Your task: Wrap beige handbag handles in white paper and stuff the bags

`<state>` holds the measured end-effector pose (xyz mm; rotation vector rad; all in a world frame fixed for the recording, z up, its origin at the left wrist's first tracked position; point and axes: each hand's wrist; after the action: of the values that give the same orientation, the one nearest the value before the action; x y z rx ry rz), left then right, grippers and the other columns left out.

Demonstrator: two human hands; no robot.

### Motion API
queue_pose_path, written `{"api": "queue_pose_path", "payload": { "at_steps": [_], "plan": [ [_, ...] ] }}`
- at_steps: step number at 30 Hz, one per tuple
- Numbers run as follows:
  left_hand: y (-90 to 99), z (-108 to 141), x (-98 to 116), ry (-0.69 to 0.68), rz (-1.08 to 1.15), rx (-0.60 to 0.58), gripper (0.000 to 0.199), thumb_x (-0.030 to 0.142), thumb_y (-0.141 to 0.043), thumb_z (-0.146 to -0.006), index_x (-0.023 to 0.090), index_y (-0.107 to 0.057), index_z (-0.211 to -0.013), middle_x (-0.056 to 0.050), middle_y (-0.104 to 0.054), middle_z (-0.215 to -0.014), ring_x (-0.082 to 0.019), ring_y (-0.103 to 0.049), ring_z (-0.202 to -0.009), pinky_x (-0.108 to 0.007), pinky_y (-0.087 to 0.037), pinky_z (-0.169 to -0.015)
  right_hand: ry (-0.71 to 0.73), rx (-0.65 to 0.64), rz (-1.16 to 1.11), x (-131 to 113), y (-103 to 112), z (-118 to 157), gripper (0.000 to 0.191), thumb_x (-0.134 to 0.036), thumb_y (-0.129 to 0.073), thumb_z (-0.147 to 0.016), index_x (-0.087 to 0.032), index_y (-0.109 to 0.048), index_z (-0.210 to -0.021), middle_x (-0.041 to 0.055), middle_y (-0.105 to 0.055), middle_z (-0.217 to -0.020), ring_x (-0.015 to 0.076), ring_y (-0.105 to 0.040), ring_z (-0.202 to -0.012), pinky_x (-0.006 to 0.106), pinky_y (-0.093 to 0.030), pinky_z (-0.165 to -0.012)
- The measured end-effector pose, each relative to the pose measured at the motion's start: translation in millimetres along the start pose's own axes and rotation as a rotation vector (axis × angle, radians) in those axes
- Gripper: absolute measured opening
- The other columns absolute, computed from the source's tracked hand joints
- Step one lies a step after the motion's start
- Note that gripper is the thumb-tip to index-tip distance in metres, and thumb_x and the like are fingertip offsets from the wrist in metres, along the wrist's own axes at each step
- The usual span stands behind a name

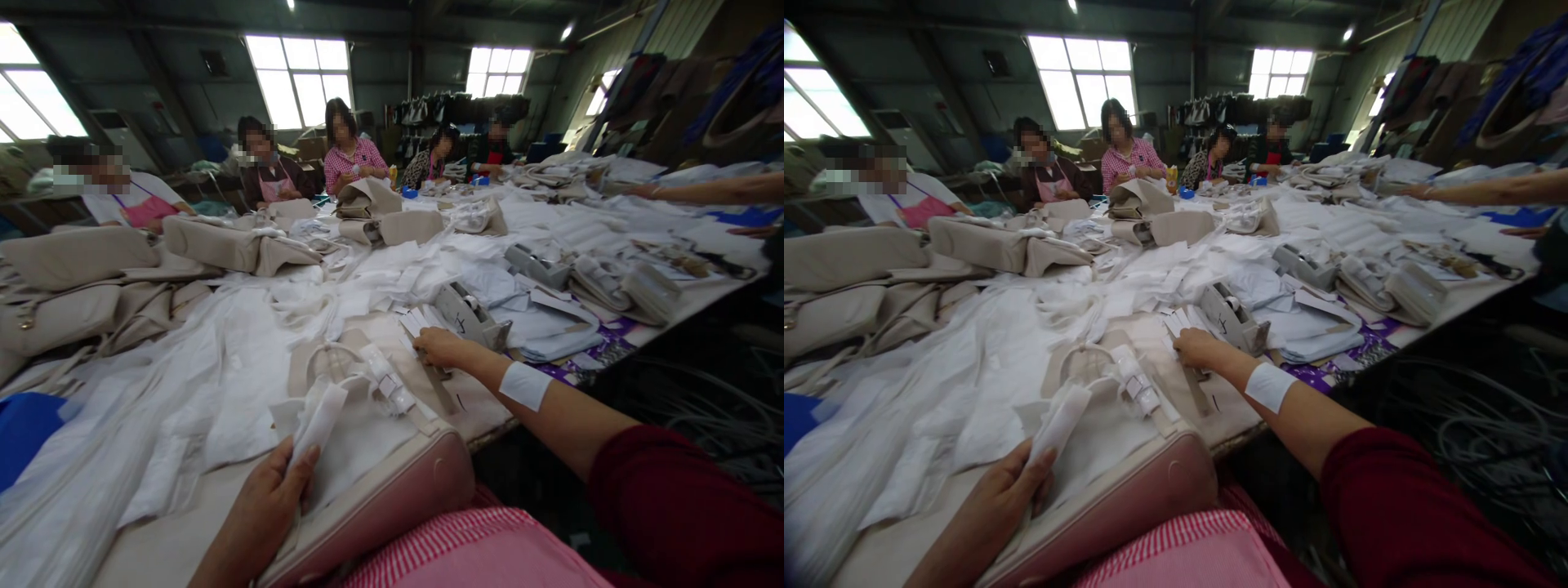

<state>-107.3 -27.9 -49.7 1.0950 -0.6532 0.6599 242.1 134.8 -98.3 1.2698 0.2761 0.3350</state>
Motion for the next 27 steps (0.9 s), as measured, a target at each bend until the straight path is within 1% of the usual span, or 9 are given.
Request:
{"api": "queue_pose_path", "payload": {
  "at_steps": [2,4,8,11,13,16,18,24,27],
  "plan": [
    [0.0,0,1,-0.002,0.011,-0.006,0.047,0.065,-0.04,-0.087,0.021,-0.051,-0.074,0.004,-0.051,-0.057,-0.017,-0.05,-0.057,-0.028,-0.04,-0.06,0.003,0.004,-0.009,3,-3,-3,0.044,-0.029,-0.071,-0.073,-0.018,-0.067,-0.115,0.0162,-0.063,-0.114,0.0301,-0.062,-0.103,0.032,-0.048,-0.079],
    [0.0,-1,1,0.001,0.02,-0.005,0.046,0.064,-0.041,-0.087,0.021,-0.052,-0.075,0.004,-0.052,-0.057,-0.017,-0.05,-0.057,-0.028,-0.04,-0.06,0.0,0.003,-0.016,4,-3,-7,0.045,-0.028,-0.072,-0.071,-0.017,-0.067,-0.114,0.0165,-0.064,-0.114,0.0303,-0.063,-0.101,0.032,-0.048,-0.077],
    [0.0,0,-2,-0.004,0.025,0.003,0.046,0.064,-0.041,-0.087,0.021,-0.053,-0.076,0.004,-0.053,-0.058,-0.017,-0.051,-0.058,-0.028,-0.04,-0.06,0.001,-0.009,-0.027,4,-3,-14,0.036,-0.025,-0.075,-0.066,-0.016,-0.071,-0.101,0.0155,-0.066,-0.108,0.0288,-0.064,-0.094,0.029,-0.047,-0.071],
    [-0.3,0,-6,-0.01,0.031,0.007,0.045,0.063,-0.041,-0.088,0.021,-0.054,-0.078,0.003,-0.053,-0.06,-0.017,-0.051,-0.058,-0.028,-0.04,-0.059,0.01,-0.009,-0.038,5,-4,-12,0.026,-0.025,-0.073,-0.069,-0.018,-0.072,-0.094,0.0119,-0.067,-0.105,0.0259,-0.064,-0.093,0.027,-0.045,-0.071],
    [-0.4,0,-7,-0.009,0.032,0.01,0.044,0.062,-0.041,-0.088,0.021,-0.055,-0.08,0.004,-0.053,-0.06,-0.017,-0.05,-0.058,-0.027,-0.039,-0.059,0.005,0.005,-0.044,6,-6,-7,0.03,-0.027,-0.072,-0.071,-0.019,-0.071,-0.099,0.0115,-0.065,-0.109,0.0251,-0.063,-0.098,0.026,-0.045,-0.075],
    [-0.4,0,-6,-0.012,0.034,0.005,0.044,0.063,-0.042,-0.088,0.021,-0.054,-0.08,0.004,-0.053,-0.059,-0.017,-0.05,-0.058,-0.027,-0.04,-0.059,-0.015,0.029,-0.045,8,-9,-4,0.046,-0.033,-0.072,-0.071,-0.019,-0.066,-0.115,0.0136,-0.061,-0.117,0.0266,-0.06,-0.104,0.028,-0.045,-0.079],
    [-0.4,1,-5,-0.014,0.035,0.004,0.045,0.063,-0.041,-0.088,0.021,-0.054,-0.079,0.004,-0.052,-0.059,-0.017,-0.05,-0.058,-0.027,-0.04,-0.059,-0.021,0.023,-0.044,9,-10,-6,0.048,-0.034,-0.073,-0.07,-0.018,-0.066,-0.114,0.0143,-0.061,-0.117,0.0277,-0.06,-0.103,0.029,-0.046,-0.078],
    [-1.3,2,-4,-0.016,0.044,0.012,0.045,0.063,-0.042,-0.087,0.021,-0.055,-0.079,0.004,-0.053,-0.059,-0.017,-0.05,-0.057,-0.027,-0.04,-0.058,-0.006,0.016,-0.103,8,-10,-14,0.029,-0.027,-0.075,-0.065,-0.018,-0.074,-0.092,0.0123,-0.065,-0.104,0.0268,-0.062,-0.094,0.027,-0.045,-0.072],
    [-1.5,3,-3,-0.02,0.049,0.021,0.044,0.062,-0.043,-0.087,0.021,-0.054,-0.076,0.004,-0.053,-0.058,-0.017,-0.05,-0.057,-0.026,-0.039,-0.058,0.02,0.057,-0.192,7,-12,-6,0.015,-0.02,-0.071,-0.067,-0.016,-0.074,-0.082,0.0119,-0.066,-0.1,0.0254,-0.062,-0.095,0.027,-0.045,-0.076]
  ]
}}
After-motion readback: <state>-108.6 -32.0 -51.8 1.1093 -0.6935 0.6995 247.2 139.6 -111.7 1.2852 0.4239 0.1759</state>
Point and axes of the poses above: each hand's wrist, its own z-axis away from the middle knuckle, its own y-axis out of the back of the hand, x = y × z
